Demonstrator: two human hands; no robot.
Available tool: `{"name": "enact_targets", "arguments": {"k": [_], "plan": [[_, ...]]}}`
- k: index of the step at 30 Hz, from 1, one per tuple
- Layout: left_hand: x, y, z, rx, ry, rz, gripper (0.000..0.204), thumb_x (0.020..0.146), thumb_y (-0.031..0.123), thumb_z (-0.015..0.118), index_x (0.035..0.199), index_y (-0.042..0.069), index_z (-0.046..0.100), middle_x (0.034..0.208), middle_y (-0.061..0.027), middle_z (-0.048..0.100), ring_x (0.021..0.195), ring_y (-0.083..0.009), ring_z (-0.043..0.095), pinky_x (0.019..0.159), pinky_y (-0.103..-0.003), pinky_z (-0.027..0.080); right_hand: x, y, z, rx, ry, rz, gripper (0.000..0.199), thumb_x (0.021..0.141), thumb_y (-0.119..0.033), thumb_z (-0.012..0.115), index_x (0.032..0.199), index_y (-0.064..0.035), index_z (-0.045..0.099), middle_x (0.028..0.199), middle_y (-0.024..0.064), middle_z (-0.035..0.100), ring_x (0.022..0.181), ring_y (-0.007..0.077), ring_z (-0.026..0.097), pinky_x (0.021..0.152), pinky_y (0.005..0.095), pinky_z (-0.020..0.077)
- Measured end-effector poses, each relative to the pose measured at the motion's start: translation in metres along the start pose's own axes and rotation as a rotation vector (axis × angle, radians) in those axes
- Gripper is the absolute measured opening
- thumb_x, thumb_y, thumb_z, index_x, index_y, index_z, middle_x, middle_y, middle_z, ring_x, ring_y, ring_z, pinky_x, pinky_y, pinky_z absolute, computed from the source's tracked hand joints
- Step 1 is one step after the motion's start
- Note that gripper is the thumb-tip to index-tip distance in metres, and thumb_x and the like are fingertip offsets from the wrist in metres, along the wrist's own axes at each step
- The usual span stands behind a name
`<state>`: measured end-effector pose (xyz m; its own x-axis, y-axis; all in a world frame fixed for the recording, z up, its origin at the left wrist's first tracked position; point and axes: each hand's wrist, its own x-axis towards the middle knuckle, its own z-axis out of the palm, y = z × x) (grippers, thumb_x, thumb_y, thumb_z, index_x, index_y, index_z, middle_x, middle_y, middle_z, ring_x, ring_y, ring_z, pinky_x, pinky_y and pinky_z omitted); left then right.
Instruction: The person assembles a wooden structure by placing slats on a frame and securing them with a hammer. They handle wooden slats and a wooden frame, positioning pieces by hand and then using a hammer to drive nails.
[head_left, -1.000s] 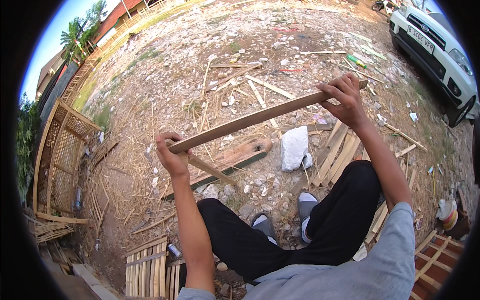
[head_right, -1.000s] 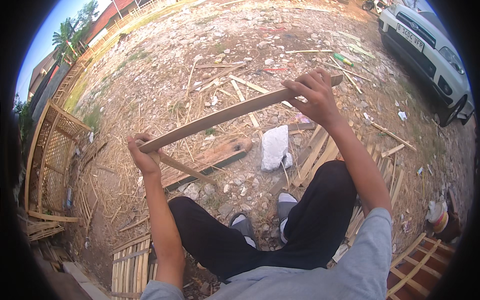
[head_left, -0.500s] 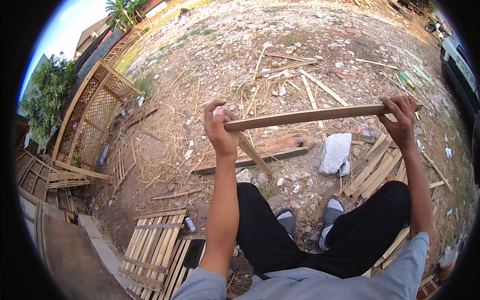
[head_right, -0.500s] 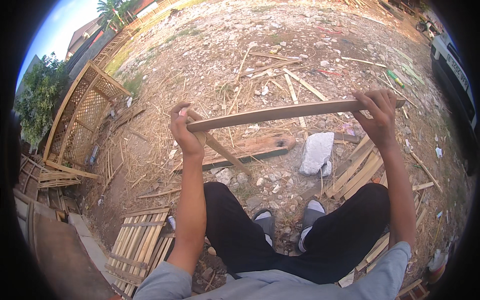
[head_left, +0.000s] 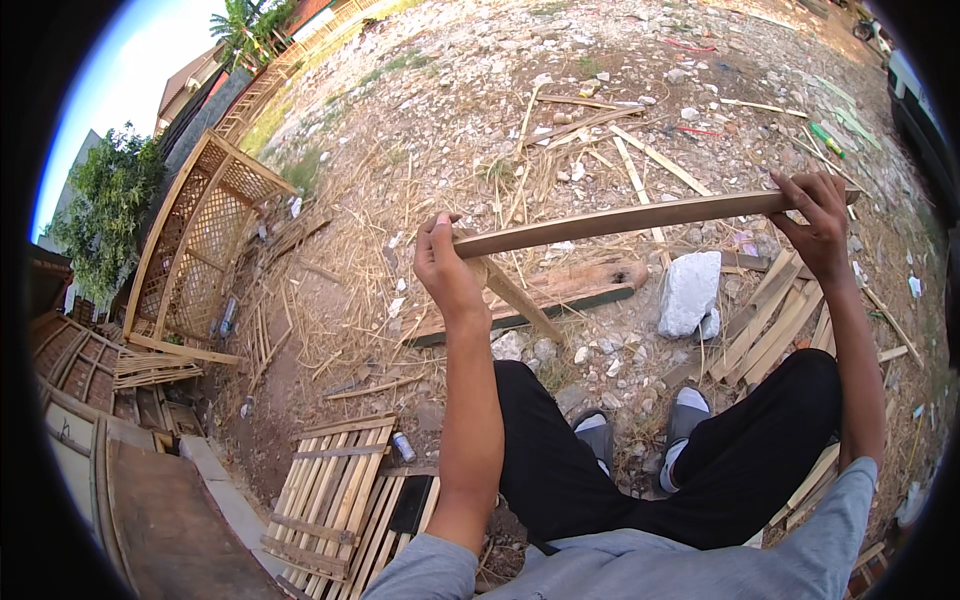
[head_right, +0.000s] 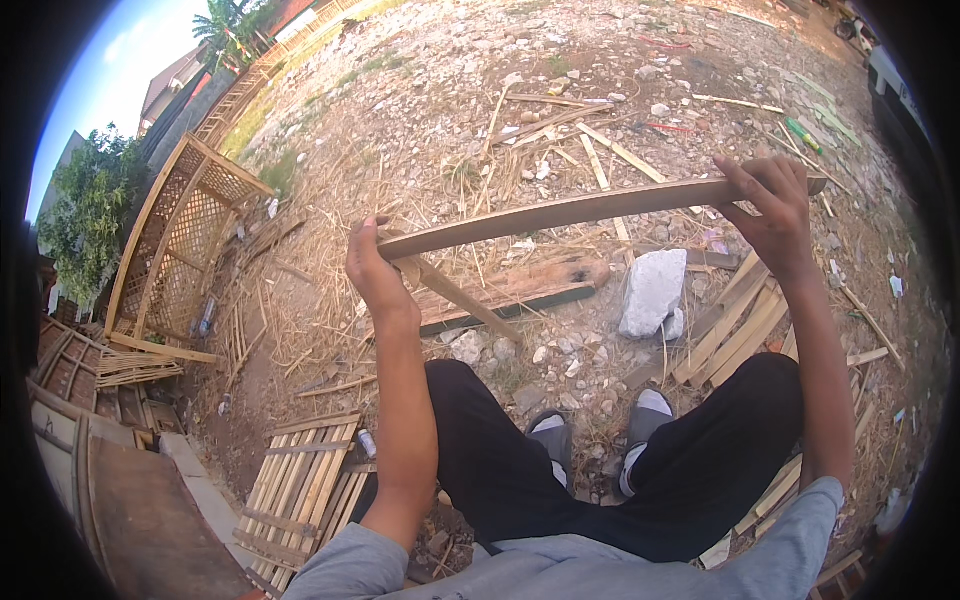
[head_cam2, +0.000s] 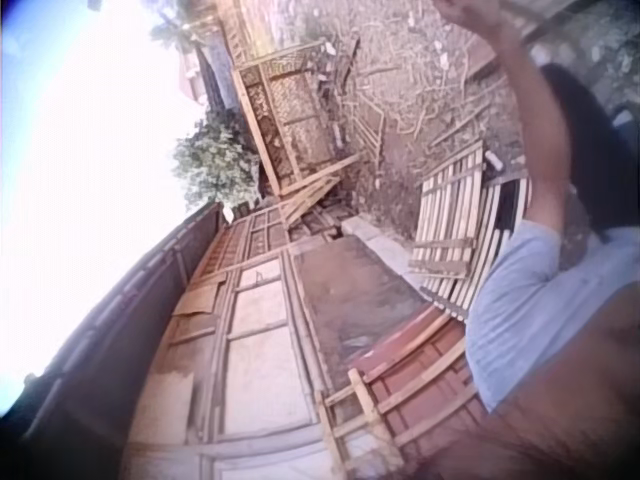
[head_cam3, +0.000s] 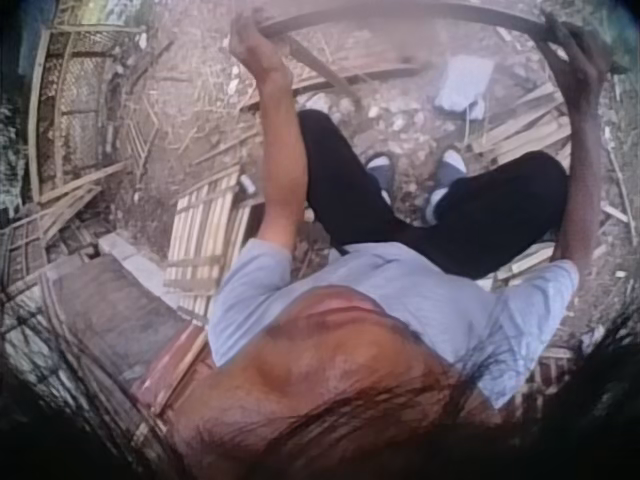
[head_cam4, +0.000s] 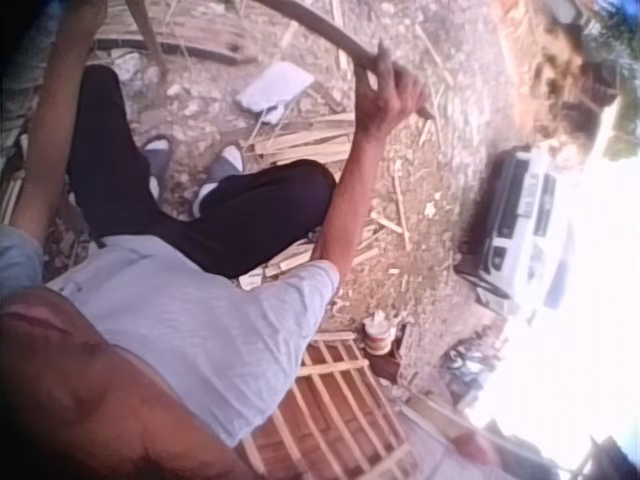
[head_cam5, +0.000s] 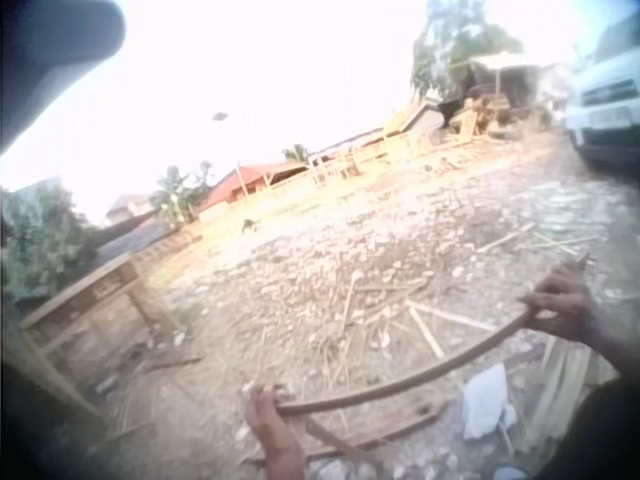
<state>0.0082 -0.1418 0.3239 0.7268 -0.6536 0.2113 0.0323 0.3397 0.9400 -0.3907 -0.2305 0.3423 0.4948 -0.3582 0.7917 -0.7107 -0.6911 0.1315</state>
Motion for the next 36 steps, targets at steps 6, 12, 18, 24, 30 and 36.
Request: {"name": "enact_targets", "arguments": {"k": [6,12,18,24,30,36], "plan": [[0.0,-0.004,-0.005,-0.087,-0.067,-0.017,0.026,0.092,0.029,0.052,0.084,0.005,0.058,0.078,-0.0039,0.051,0.077,-0.0146,0.051,0.075,-0.03,0.04,-0.001,0.0,0.0,0.023,-0.008,0.021,0.062,0.059,-0.009,0.082,0.118,-0.0184,0.066,0.084,-0.0009,0.06,0.082,0.0188,0.055,0.08,0.0345,0.0388],[-0.002,-0.003,0.0,-0.087,-0.045,-0.012,0.024,0.093,0.023,0.053,0.074,0.009,0.052,0.074,0.0004,0.048,0.072,-0.009,0.044,0.07,-0.025,0.036,-0.001,0.003,-0.004,0.016,0.007,0.031,0.061,0.058,-0.008,0.082,0.117,-0.0181,0.066,0.084,-0.0011,0.06,0.082,0.0186,0.054,0.079,0.0346,0.0385],[-0.004,-0.003,0.005,-0.111,-0.006,0.0,0.021,0.093,0.023,0.052,0.08,0.007,0.055,0.075,0.0007,0.048,0.073,-0.0093,0.045,0.07,-0.025,0.037,-0.002,0.004,-0.004,0.025,-0.004,0.007,0.062,0.058,-0.008,0.081,0.118,-0.017,0.066,0.085,-0.0015,0.06,0.081,0.0184,0.054,0.078,0.0344,0.038],[-0.005,-0.001,0.006,-0.127,-0.003,-0.008,0.019,0.092,0.021,0.052,0.082,0.006,0.056,0.077,-0.0001,0.049,0.074,-0.01,0.047,0.07,-0.027,0.039,-0.001,0.005,-0.006,0.023,-0.012,0.014,0.062,0.059,-0.008,0.081,0.119,-0.0164,0.065,0.085,-0.0013,0.06,0.081,0.0184,0.054,0.078,0.0344,0.0382],[-0.007,0.001,0.005,-0.106,-0.023,-0.037,0.018,0.092,0.02,0.052,0.081,0.006,0.055,0.077,0.0,0.047,0.073,-0.0101,0.046,0.071,-0.026,0.038,-0.001,0.005,-0.009,0.024,-0.004,0.019,0.062,0.059,-0.008,0.081,0.118,-0.0156,0.066,0.085,-0.0005,0.06,0.082,0.0189,0.055,0.077,0.0337,0.0389],[-0.004,-0.003,0.002,-0.138,-0.057,0.003,0.02,0.091,0.022,0.053,0.079,0.006,0.054,0.075,-0.0002,0.047,0.073,-0.0102,0.045,0.071,-0.026,0.037,-0.001,0.005,-0.009,0.022,0.011,0.023,0.062,0.059,-0.008,0.081,0.118,-0.0154,0.066,0.084,-0.0001,0.06,0.082,0.0193,0.055,0.076,0.0336,0.0396]]}}
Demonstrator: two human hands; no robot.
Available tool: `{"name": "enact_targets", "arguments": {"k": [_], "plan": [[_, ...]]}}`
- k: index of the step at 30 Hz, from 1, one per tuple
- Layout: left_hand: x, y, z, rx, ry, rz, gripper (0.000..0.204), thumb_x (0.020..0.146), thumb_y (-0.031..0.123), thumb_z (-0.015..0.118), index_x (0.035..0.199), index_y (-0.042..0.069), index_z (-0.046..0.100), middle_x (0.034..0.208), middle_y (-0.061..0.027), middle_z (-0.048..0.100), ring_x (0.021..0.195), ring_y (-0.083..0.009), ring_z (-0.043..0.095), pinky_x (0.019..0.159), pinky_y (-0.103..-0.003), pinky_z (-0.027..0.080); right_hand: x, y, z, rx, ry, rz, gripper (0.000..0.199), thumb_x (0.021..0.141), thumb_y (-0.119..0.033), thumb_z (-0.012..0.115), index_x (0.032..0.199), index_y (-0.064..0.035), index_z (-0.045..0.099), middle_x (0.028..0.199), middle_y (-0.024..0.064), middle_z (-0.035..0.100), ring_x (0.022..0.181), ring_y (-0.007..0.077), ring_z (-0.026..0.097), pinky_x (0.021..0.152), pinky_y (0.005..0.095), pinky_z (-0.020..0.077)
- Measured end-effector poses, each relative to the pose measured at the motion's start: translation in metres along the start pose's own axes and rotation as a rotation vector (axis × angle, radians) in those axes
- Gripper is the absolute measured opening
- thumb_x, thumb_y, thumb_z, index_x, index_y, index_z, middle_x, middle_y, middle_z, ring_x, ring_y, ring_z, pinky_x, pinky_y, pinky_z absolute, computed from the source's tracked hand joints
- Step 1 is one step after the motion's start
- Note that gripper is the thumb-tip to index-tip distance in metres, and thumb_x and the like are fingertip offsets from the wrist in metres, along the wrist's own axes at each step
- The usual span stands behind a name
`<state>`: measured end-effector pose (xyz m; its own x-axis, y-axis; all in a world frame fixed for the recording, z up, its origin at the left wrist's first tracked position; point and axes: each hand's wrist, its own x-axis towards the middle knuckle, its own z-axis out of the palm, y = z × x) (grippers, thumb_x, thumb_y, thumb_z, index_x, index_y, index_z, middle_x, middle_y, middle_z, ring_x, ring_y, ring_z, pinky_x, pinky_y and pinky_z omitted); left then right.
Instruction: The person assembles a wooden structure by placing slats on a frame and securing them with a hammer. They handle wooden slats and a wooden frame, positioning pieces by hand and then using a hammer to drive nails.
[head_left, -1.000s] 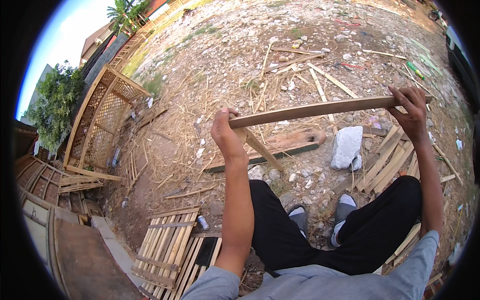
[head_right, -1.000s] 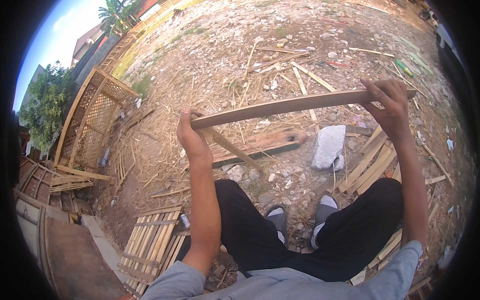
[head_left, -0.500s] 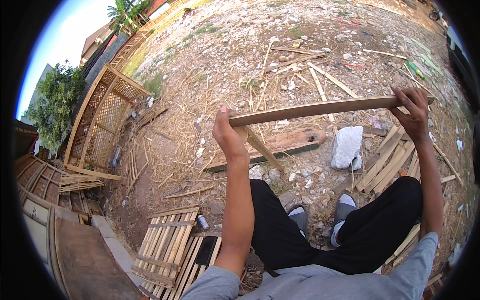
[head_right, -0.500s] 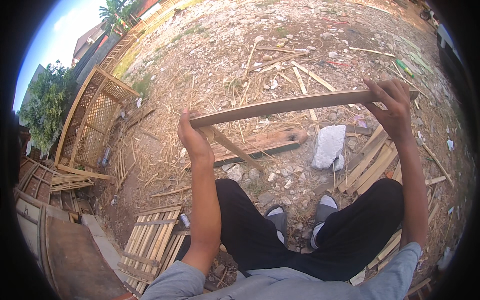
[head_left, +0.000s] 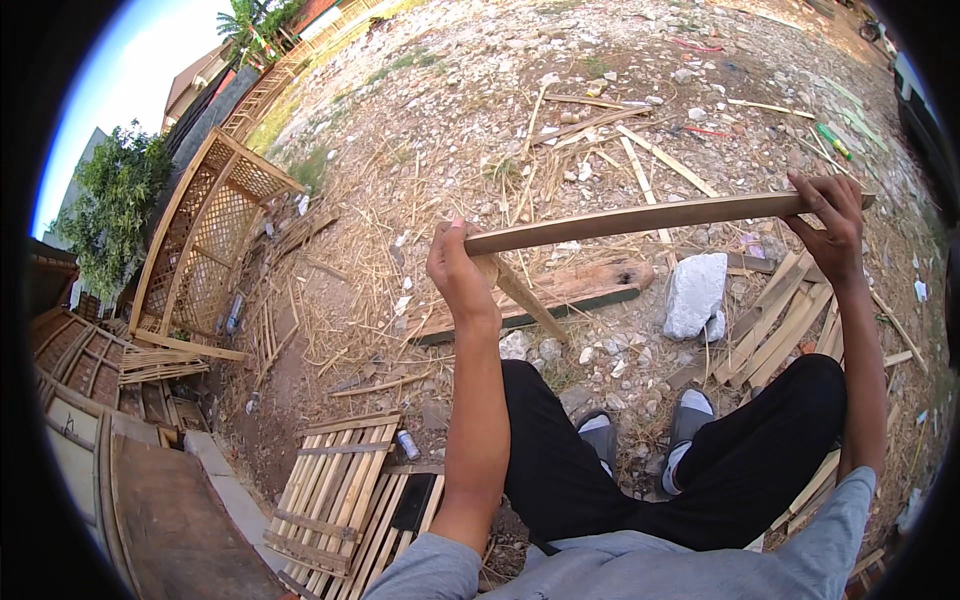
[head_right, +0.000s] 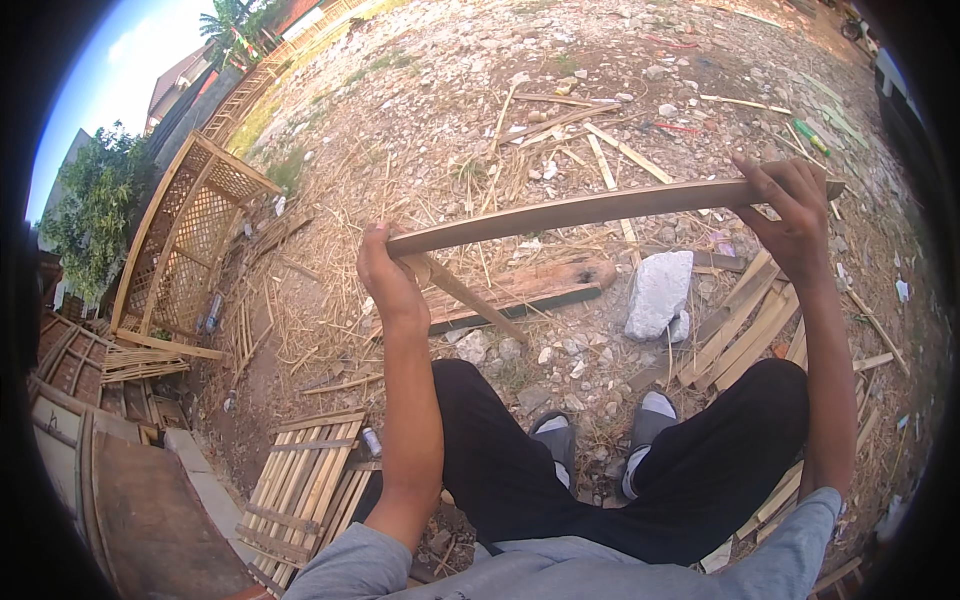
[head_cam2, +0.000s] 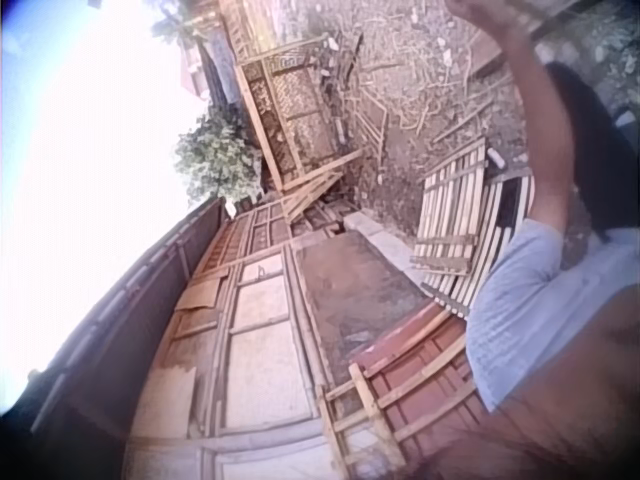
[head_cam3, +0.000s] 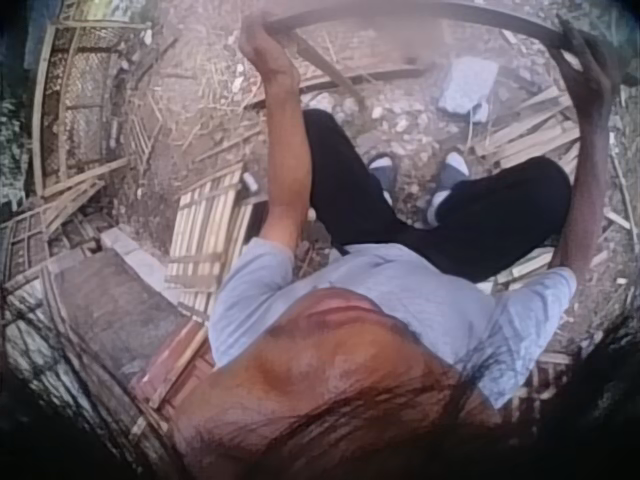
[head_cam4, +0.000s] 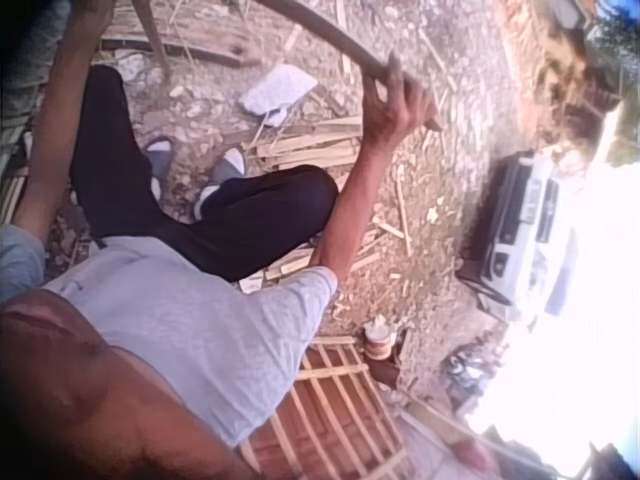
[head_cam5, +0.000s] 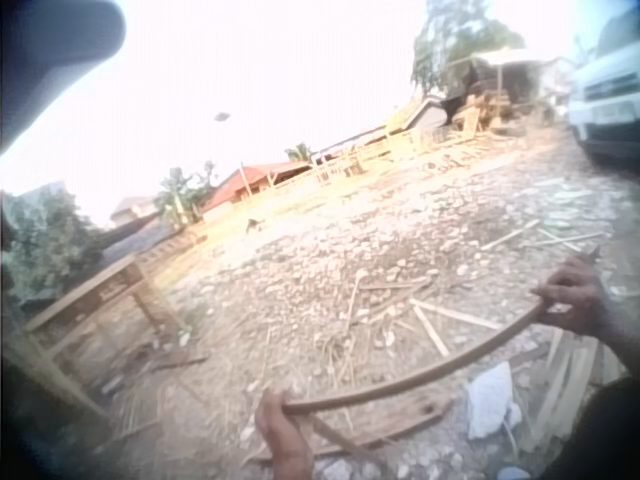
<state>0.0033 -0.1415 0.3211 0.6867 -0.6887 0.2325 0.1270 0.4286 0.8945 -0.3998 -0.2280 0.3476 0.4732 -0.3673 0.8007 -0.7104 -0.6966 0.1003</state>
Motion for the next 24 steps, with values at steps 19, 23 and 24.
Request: {"name": "enact_targets", "arguments": {"k": [19,23,24], "plan": [[-0.001,-0.0012,0.0017,0.053,0.01,-0.012,0.023,0.094,0.026,0.052,0.079,0.008,0.054,0.075,-0.0004,0.05,0.071,-0.0096,0.047,0.068,-0.026,0.038,-0.0004,0.0012,-0.0026,-0.028,-0.028,0.0,0.062,0.058,-0.009,0.082,0.117,-0.0166,0.067,0.083,-0.0001,0.06,0.082,0.0196,0.055,0.079,0.0346,0.04],[-0.0012,-0.0012,0.003,0.037,0.028,-0.012,0.024,0.094,0.024,0.051,0.077,0.008,0.053,0.074,-0.0003,0.048,0.072,-0.0099,0.045,0.069,-0.026,0.037,0.0003,0.0022,-0.0029,-0.027,-0.015,-0.015,0.063,0.057,-0.008,0.082,0.118,-0.0167,0.066,0.084,0.0003,0.06,0.082,0.0202,0.055,0.079,0.0351,0.0405],[-0.0009,-0.0011,0.0024,0.035,0.025,-0.01,0.024,0.093,0.024,0.051,0.077,0.007,0.053,0.075,-0.0004,0.048,0.072,-0.01,0.046,0.07,-0.026,0.037,0.0005,0.0025,-0.0034,-0.026,-0.015,-0.014,0.063,0.057,-0.008,0.082,0.118,-0.0167,0.066,0.084,0.0003,0.06,0.082,0.0202,0.055,0.079,0.0351,0.0405]]}}
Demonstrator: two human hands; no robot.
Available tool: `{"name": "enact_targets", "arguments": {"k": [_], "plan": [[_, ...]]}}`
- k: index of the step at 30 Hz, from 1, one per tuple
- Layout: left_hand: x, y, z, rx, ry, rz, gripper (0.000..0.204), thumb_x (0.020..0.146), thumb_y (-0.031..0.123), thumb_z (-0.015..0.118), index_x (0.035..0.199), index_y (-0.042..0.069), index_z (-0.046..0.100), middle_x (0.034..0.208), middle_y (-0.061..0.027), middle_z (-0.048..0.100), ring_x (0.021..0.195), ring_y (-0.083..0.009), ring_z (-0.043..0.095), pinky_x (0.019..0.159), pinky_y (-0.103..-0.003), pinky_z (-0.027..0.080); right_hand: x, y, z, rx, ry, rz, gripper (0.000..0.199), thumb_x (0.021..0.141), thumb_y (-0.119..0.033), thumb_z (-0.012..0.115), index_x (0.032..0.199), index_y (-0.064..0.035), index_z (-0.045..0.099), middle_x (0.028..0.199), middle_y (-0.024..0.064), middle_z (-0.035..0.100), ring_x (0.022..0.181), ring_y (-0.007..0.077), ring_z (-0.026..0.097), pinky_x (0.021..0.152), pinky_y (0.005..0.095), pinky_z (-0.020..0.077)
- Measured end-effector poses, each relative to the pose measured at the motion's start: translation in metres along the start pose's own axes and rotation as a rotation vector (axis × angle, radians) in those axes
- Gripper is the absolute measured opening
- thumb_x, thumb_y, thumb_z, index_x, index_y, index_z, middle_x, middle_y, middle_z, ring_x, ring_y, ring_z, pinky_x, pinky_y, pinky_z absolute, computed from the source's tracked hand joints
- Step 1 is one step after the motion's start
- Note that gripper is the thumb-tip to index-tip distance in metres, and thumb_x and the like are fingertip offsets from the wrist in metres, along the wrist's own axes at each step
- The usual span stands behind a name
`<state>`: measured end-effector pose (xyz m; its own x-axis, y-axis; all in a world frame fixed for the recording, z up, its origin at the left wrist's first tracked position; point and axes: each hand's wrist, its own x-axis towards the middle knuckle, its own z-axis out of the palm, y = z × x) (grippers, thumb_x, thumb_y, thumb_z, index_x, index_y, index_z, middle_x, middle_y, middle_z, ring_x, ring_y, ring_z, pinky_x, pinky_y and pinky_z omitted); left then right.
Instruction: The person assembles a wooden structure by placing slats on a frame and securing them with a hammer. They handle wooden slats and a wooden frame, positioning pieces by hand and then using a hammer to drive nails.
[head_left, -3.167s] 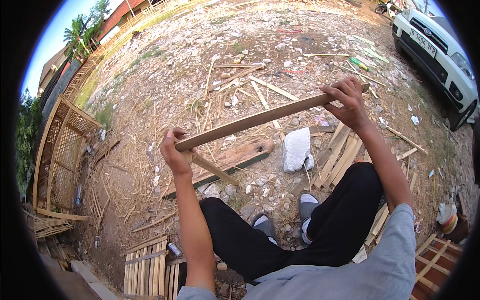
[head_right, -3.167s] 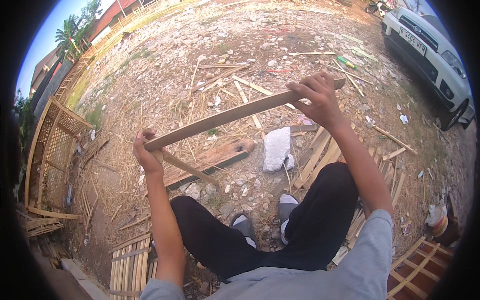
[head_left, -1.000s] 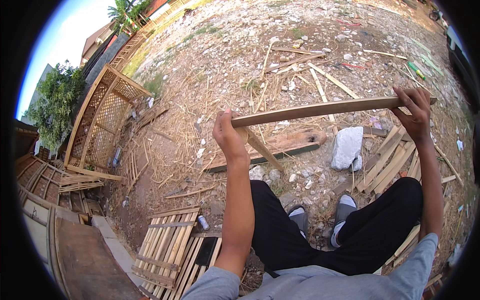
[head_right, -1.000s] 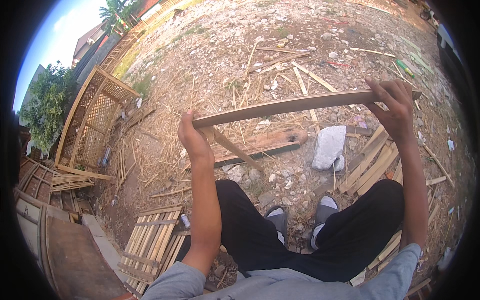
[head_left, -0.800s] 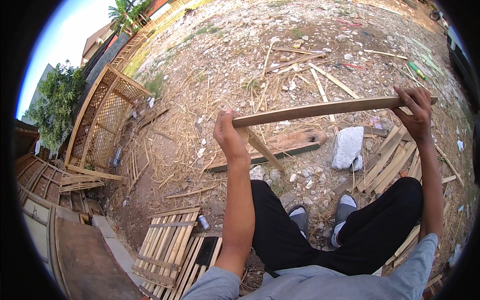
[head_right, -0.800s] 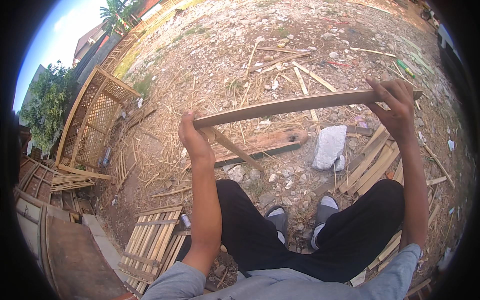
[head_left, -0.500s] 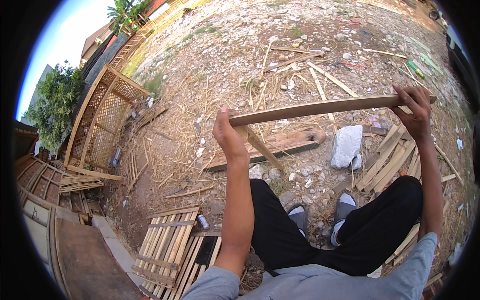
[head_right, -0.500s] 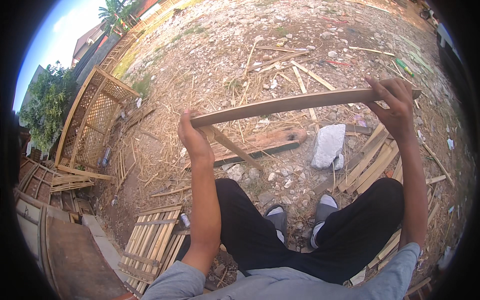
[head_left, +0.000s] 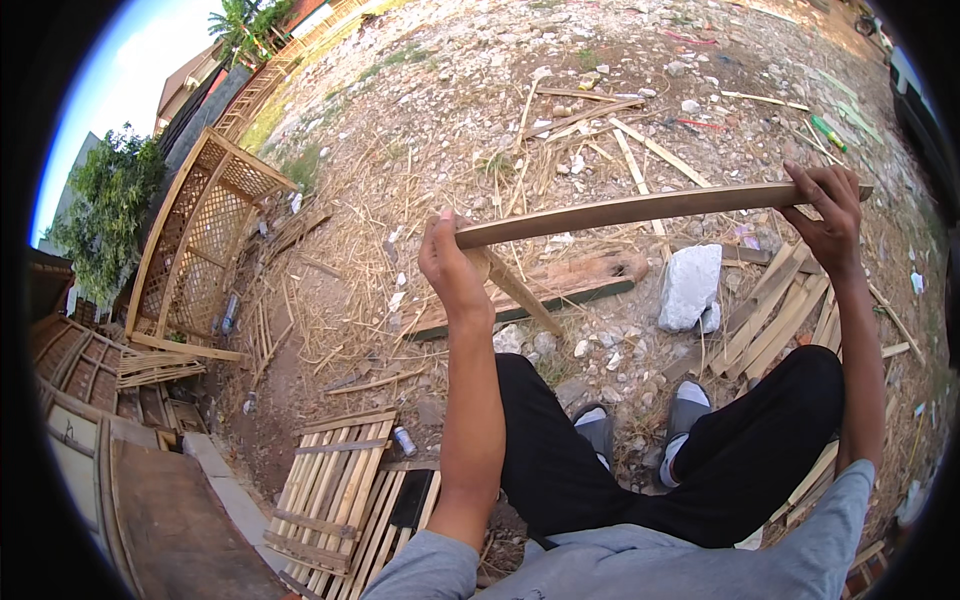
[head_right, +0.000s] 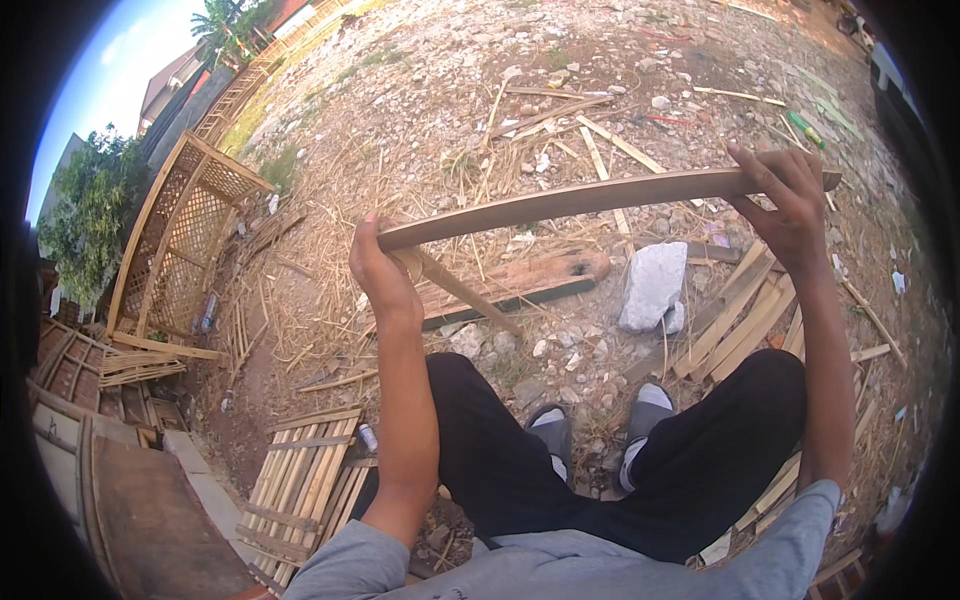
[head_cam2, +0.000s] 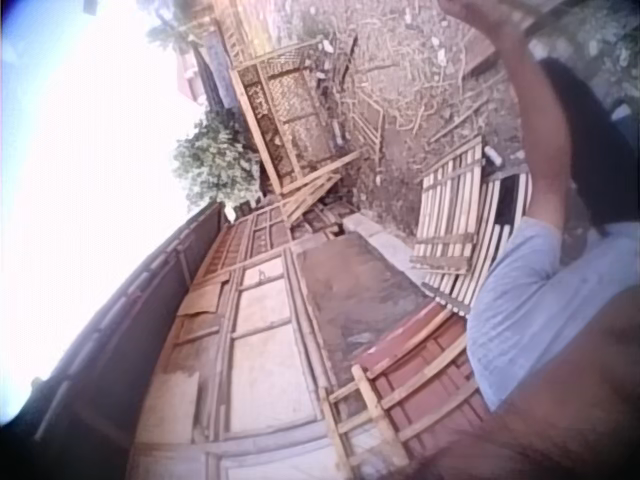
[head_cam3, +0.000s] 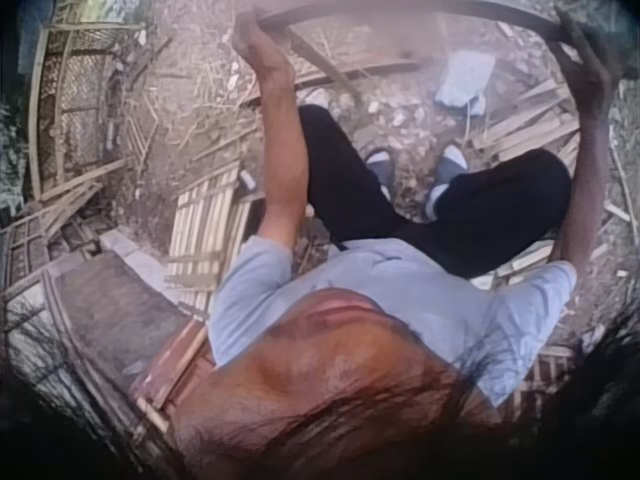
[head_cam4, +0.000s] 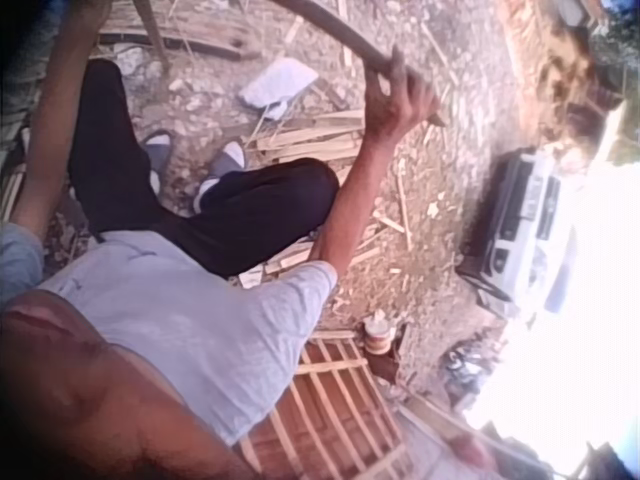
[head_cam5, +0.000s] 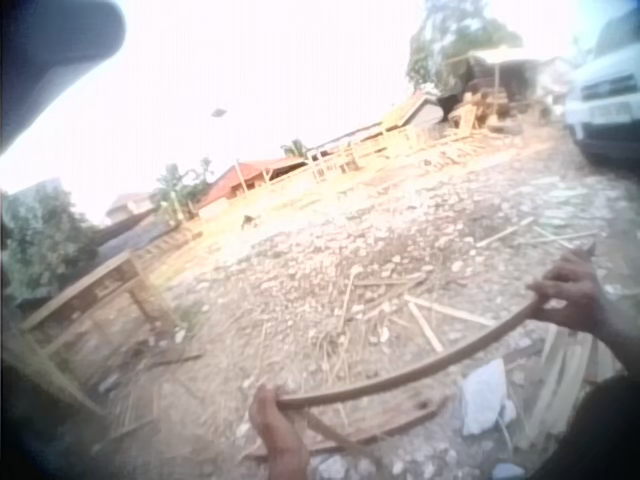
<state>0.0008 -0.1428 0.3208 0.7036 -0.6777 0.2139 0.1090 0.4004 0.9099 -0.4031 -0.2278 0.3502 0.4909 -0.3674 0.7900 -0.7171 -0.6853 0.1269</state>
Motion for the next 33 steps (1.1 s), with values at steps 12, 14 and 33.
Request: {"name": "enact_targets", "arguments": {"k": [12,14,33], "plan": [[-0.003,-0.001,0.0,0.064,-0.018,0.015,0.023,0.093,0.022,0.049,0.077,0.005,0.054,0.075,-0.0016,0.05,0.072,-0.0109,0.047,0.07,-0.027,0.039,-0.005,-0.001,0.0,0.002,-0.008,0.013,0.063,0.059,-0.009,0.081,0.12,-0.0183,0.066,0.084,-0.0004,0.061,0.081,0.0192,0.055,0.079,0.0338,0.0402],[0.0,-0.005,-0.003,0.088,0.002,0.001,0.024,0.092,0.025,0.049,0.081,0.004,0.054,0.077,-0.0038,0.051,0.073,-0.0138,0.049,0.07,-0.03,0.04,-0.004,0.0,0.001,0.003,-0.015,0.008,0.063,0.06,-0.009,0.082,0.12,-0.0189,0.065,0.084,-0.0007,0.061,0.081,0.019,0.055,0.079,0.0337,0.0403],[0.009,-0.011,0.001,0.096,-0.109,0.021,0.026,0.094,0.023,0.042,0.077,0.005,0.05,0.067,-0.0043,0.048,0.06,-0.015,0.05,0.057,-0.031,0.043,-0.007,0.005,0.002,-0.024,0.014,0.005,0.061,0.063,-0.012,0.081,0.121,-0.0214,0.064,0.088,-0.0009,0.062,0.086,0.0186,0.057,0.084,0.034,0.04]]}}
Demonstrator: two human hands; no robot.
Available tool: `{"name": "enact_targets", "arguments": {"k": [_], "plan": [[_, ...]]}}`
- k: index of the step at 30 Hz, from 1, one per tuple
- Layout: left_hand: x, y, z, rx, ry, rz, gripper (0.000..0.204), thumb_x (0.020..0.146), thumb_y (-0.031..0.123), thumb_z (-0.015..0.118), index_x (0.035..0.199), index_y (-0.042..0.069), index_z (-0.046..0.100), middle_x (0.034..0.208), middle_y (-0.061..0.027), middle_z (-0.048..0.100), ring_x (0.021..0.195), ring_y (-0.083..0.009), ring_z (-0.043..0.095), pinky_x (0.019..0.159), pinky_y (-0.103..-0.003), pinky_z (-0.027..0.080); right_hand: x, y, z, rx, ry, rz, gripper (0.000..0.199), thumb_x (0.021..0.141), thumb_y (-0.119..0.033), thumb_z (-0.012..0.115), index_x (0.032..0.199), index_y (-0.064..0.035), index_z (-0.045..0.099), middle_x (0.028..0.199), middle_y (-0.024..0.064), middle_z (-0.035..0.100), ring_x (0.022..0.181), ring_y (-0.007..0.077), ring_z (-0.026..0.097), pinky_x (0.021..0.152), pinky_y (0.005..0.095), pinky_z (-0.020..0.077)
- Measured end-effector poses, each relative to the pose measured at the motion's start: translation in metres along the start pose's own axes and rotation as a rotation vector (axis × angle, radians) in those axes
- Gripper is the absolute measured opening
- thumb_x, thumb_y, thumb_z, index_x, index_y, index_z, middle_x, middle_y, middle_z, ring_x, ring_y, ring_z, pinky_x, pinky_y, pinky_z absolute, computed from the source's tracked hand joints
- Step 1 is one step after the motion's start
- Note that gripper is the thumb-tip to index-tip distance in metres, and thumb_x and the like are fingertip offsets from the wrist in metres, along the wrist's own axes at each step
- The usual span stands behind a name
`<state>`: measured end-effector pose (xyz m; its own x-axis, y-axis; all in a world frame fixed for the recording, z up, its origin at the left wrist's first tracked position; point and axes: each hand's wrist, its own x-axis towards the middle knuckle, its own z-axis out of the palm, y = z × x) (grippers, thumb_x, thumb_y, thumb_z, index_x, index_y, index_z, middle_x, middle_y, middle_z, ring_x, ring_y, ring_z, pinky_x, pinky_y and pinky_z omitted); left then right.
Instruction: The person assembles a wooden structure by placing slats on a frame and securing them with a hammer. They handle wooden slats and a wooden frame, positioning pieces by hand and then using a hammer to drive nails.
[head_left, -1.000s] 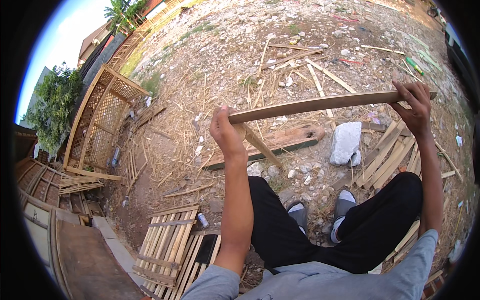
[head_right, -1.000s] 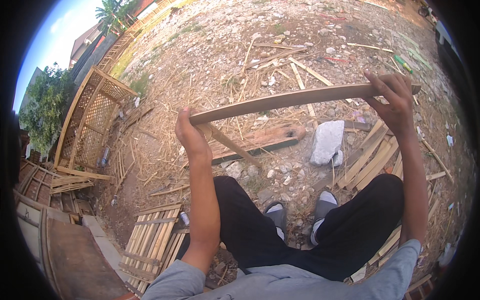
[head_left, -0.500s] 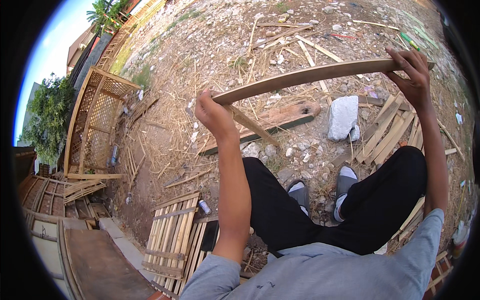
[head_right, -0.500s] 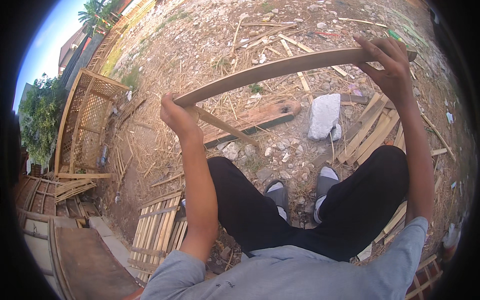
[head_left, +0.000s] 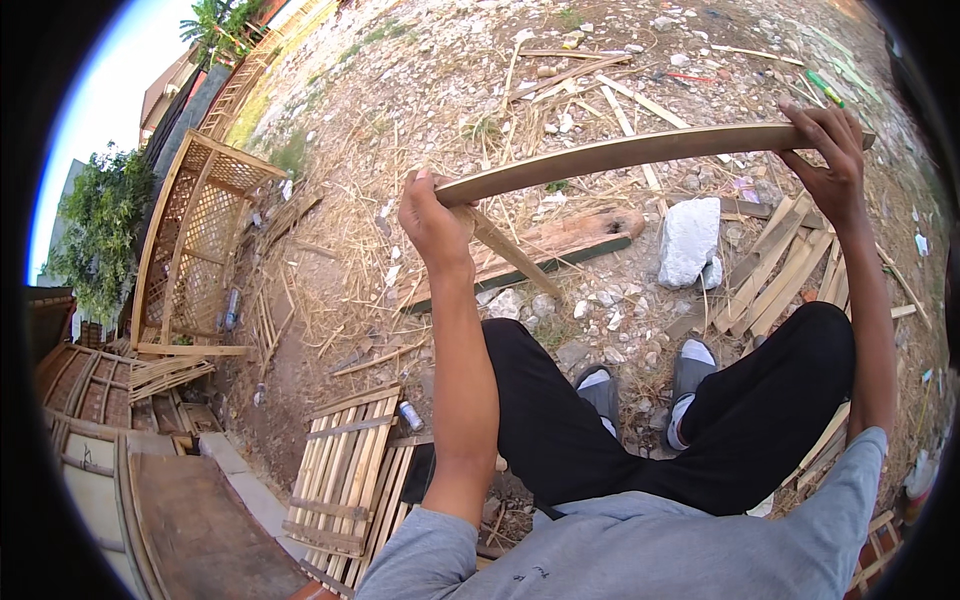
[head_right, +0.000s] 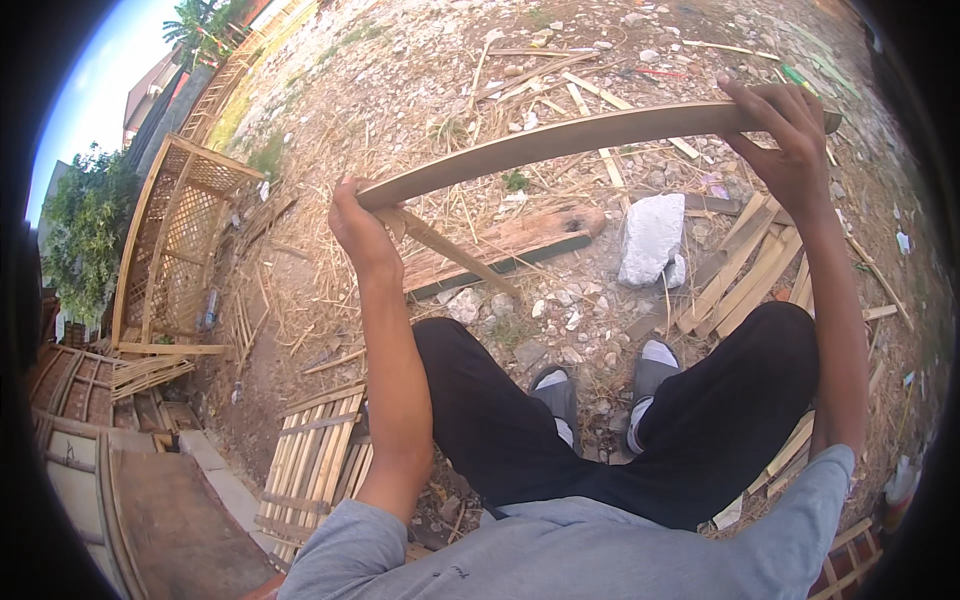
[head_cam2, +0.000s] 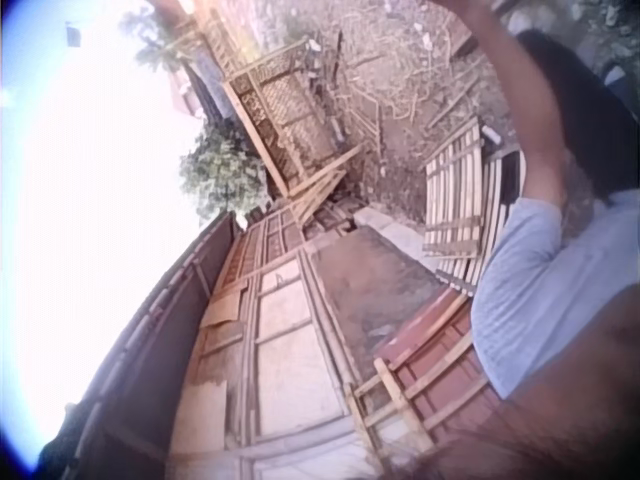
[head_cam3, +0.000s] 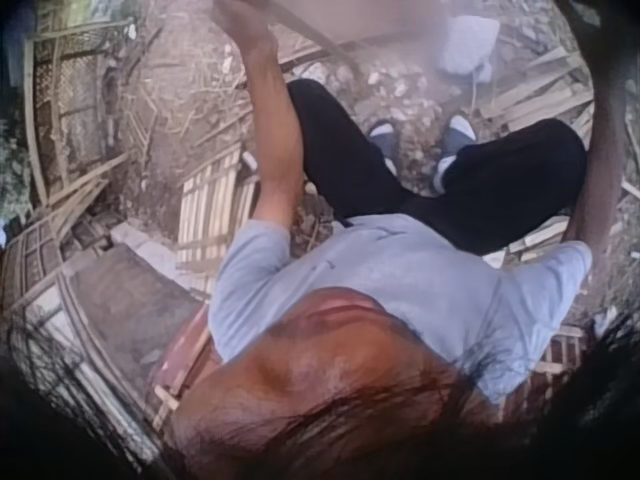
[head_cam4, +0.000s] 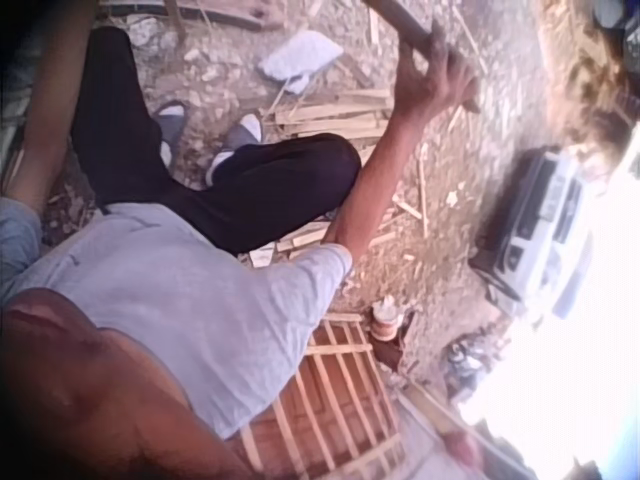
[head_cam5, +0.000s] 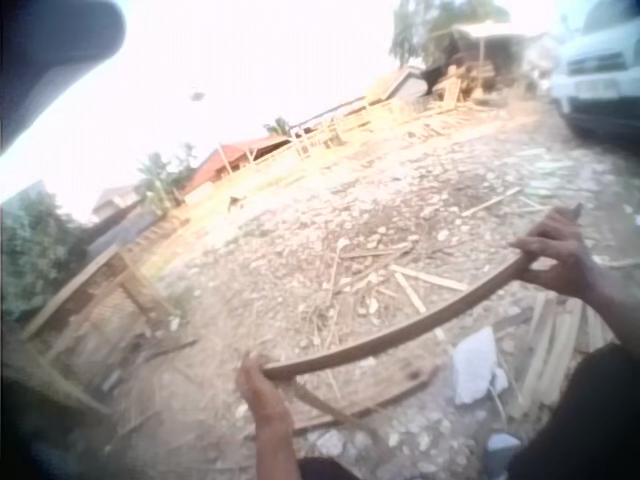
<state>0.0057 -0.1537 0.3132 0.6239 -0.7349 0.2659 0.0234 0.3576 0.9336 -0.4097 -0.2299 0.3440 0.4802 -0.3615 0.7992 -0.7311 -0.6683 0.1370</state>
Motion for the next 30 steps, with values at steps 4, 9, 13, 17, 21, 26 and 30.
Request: {"name": "enact_targets", "arguments": {"k": [4,9,13,17,21,26,30], "plan": [[0.0,0.005,-0.003,0.011,-0.012,0.039,0.026,0.094,0.022,0.042,0.077,0.005,0.05,0.068,-0.0054,0.05,0.059,-0.0157,0.051,0.055,-0.03,0.043,0.002,-0.001,0.004,0.013,0.008,0.007,0.061,0.063,-0.012,0.081,0.121,-0.0208,0.064,0.089,-0.0007,0.063,0.088,0.0193,0.057,0.086,0.0349,0.0396],[-0.001,0.002,0.0,0.053,0.109,0.005,0.028,0.093,0.028,0.044,0.078,0.005,0.05,0.066,-0.0073,0.053,0.06,-0.0165,0.053,0.057,-0.03,0.042,0.003,-0.003,0.002,-0.037,0.007,0.009,0.061,0.061,-0.013,0.082,0.119,-0.0201,0.064,0.092,-0.0008,0.063,0.091,0.0195,0.057,0.088,0.0371,0.0387],[-0.001,-0.003,0.001,0.01,0.174,0.034,0.026,0.092,0.027,0.046,0.081,0.004,0.05,0.07,-0.0071,0.051,0.06,-0.0162,0.051,0.053,-0.03,0.041,0.002,-0.004,-0.001,-0.075,-0.007,0.019,0.06,0.061,-0.016,0.083,0.118,-0.0208,0.065,0.097,-0.001,0.062,0.094,0.0195,0.055,0.089,0.037,0.0388],[0.0,-0.001,-0.004,-0.006,0.211,0.025,0.026,0.093,0.027,0.045,0.083,0.004,0.049,0.071,-0.0068,0.051,0.059,-0.0152,0.051,0.052,-0.029,0.041,0.004,-0.009,0.003,-0.091,0.071,0.002,0.057,0.06,-0.024,0.084,0.114,-0.0279,0.067,0.11,-0.0011,0.055,0.093,0.0207,0.053,0.086,0.037,0.0416],[0.007,-0.002,-0.008,-0.024,0.24,0.034,0.026,0.093,0.028,0.046,0.084,0.004,0.048,0.073,-0.0058,0.051,0.06,-0.0139,0.052,0.05,-0.028,0.04,0.001,-0.008,0.011,-0.129,0.064,0.006,0.063,0.058,-0.031,0.086,0.117,-0.031,0.064,0.117,0.0017,0.05,0.103,0.0225,0.048,0.089,0.0377,0.0412],[0.013,-0.003,-0.009,-0.07,0.281,0.03,0.027,0.093,0.029,0.047,0.082,0.004,0.048,0.074,-0.0053,0.052,0.059,-0.0124,0.051,0.048,-0.027,0.038,0.004,-0.01,0.008,-0.106,0.147,0.003,0.068,0.058,-0.039,0.086,0.122,-0.0334,0.061,0.123,0.0034,0.044,0.11,0.0245,0.043,0.093,0.0387,0.038],[0.018,-0.007,-0.02,-0.078,0.295,0.054,0.027,0.093,0.025,0.048,0.078,0.003,0.049,0.07,-0.0065,0.049,0.061,-0.0158,0.052,0.054,-0.031,0.044,0.003,-0.006,0.009,-0.083,0.166,-0.002,0.067,0.06,-0.044,0.084,0.121,-0.0301,0.062,0.122,0.0035,0.046,0.11,0.0241,0.043,0.094,0.0391,0.0361]]}}
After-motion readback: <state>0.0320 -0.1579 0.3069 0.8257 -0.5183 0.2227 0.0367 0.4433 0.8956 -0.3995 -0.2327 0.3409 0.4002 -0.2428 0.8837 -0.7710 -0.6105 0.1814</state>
